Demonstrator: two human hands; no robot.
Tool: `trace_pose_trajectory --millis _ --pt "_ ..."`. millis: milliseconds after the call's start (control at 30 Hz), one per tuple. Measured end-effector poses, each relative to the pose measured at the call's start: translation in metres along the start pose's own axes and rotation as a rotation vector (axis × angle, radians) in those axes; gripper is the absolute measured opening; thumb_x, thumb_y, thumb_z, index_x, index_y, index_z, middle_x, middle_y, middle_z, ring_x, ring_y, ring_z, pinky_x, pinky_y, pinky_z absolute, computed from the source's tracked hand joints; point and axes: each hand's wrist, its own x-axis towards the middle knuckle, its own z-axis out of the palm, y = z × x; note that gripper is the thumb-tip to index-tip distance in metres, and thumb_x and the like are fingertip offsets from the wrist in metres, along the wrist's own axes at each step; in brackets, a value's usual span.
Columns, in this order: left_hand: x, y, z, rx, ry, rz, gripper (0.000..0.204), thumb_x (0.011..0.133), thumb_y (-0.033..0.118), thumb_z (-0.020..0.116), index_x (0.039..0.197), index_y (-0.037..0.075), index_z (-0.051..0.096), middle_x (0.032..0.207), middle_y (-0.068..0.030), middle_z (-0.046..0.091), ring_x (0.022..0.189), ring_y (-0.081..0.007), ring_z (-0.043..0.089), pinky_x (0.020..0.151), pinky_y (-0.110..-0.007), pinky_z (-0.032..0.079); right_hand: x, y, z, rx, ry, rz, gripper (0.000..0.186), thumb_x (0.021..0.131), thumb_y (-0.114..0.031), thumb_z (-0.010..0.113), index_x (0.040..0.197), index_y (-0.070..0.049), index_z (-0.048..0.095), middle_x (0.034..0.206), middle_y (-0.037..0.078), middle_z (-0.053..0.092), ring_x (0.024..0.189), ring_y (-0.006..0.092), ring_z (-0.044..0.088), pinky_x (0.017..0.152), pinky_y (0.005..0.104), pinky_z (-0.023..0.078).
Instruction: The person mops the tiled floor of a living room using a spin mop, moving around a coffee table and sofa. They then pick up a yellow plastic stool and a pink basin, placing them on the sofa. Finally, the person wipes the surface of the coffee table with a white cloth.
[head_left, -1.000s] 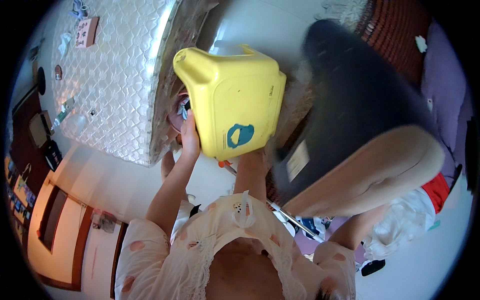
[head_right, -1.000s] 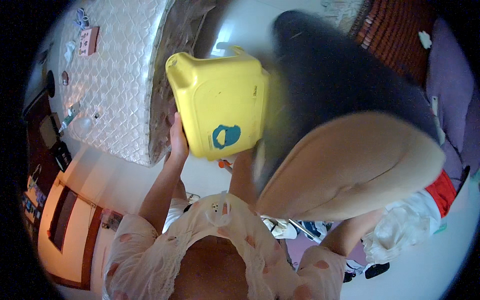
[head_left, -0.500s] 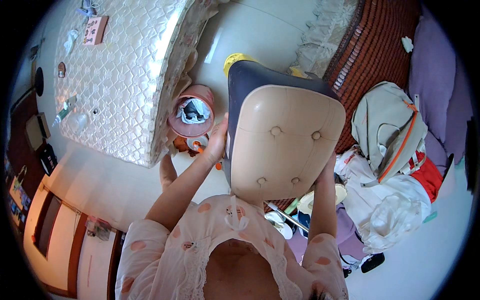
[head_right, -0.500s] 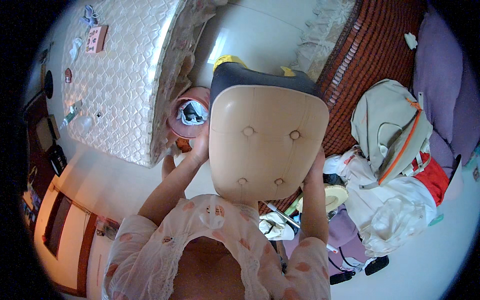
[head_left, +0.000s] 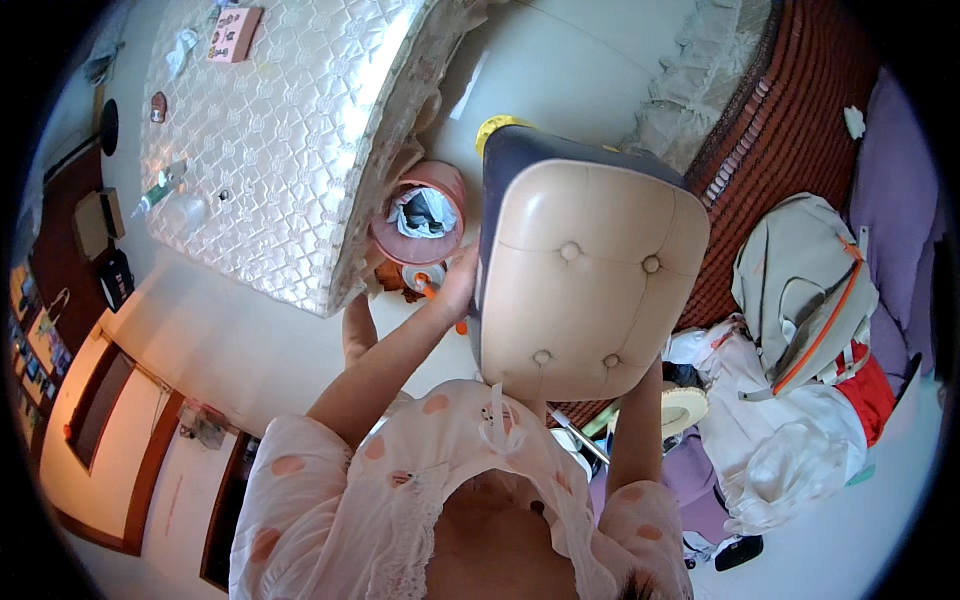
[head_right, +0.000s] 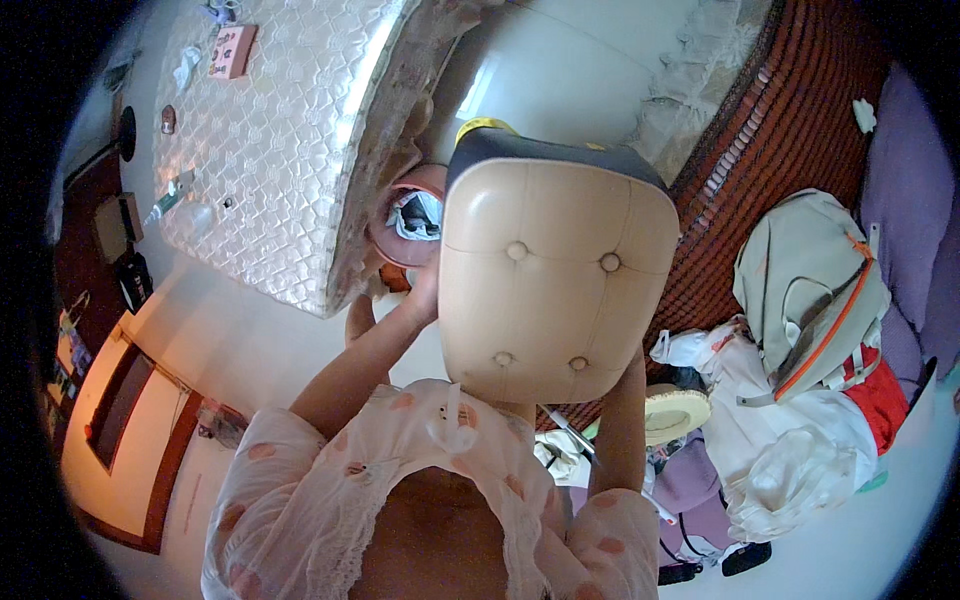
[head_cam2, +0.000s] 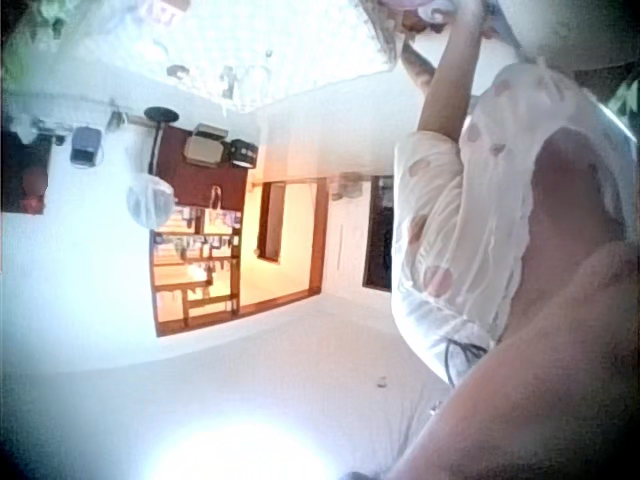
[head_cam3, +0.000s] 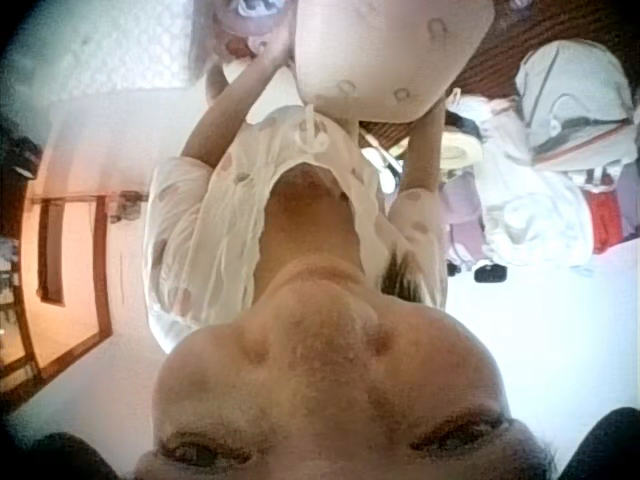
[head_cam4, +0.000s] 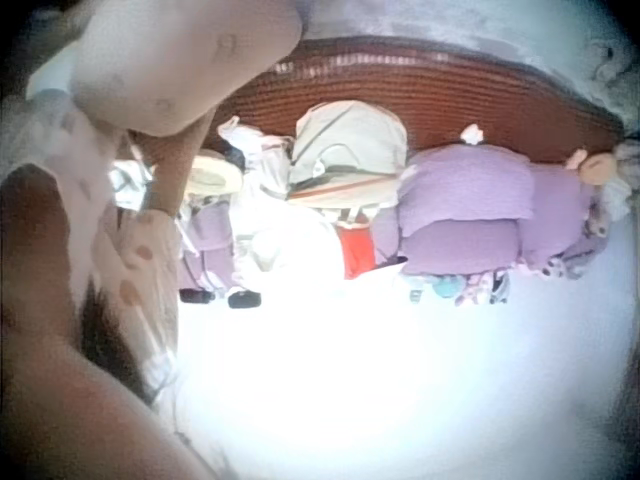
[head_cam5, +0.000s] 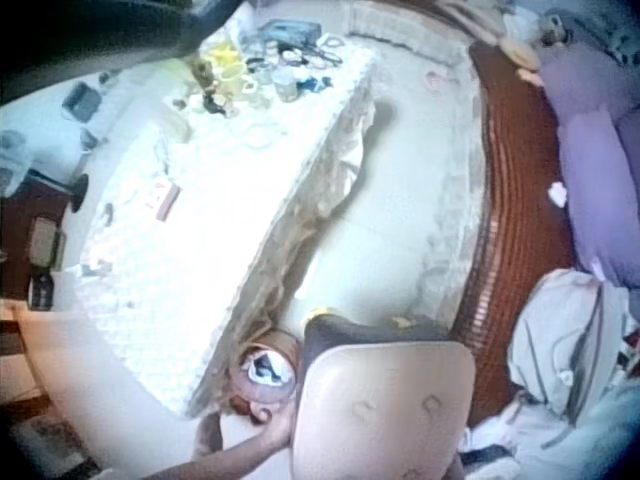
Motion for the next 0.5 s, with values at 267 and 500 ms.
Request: trace_pose_trajectory --millis 267,500 --pt "0.029 0.028 0.007 0.427 -0.006 0.363 0.059 0.089 0.052 0.027 0.115 0.002 0.043 0.104 -0.0094 0.052 0.094 -0.0147 0.049 0.083 -0.025 0.039 0.035 0.044 0.0 0.229 0.004 0.178 0.054 0.087 -0.046 0.042 0.118 -0.002 0.045 0.115 0.013 0.051 0.099 0.0233 0.053 0.081 0.0344 0.045" --pt "0.162 0.084 -0.017 1.778 0.394 0.958 0.036 0.075 0.024 0.062 0.101 0.004 0.047 0.1 -0.0091 0.052 0.094 -0.0269 0.05 0.08 -0.036 0.04 0.113 0.089 0.01 0.322 0.023 0.217 0.056 0.086 -0.048 0.041 0.119 -0.003 0.045 0.116 0.013 0.051 0.1 0.0236 0.052 0.082 0.0347 0.044"
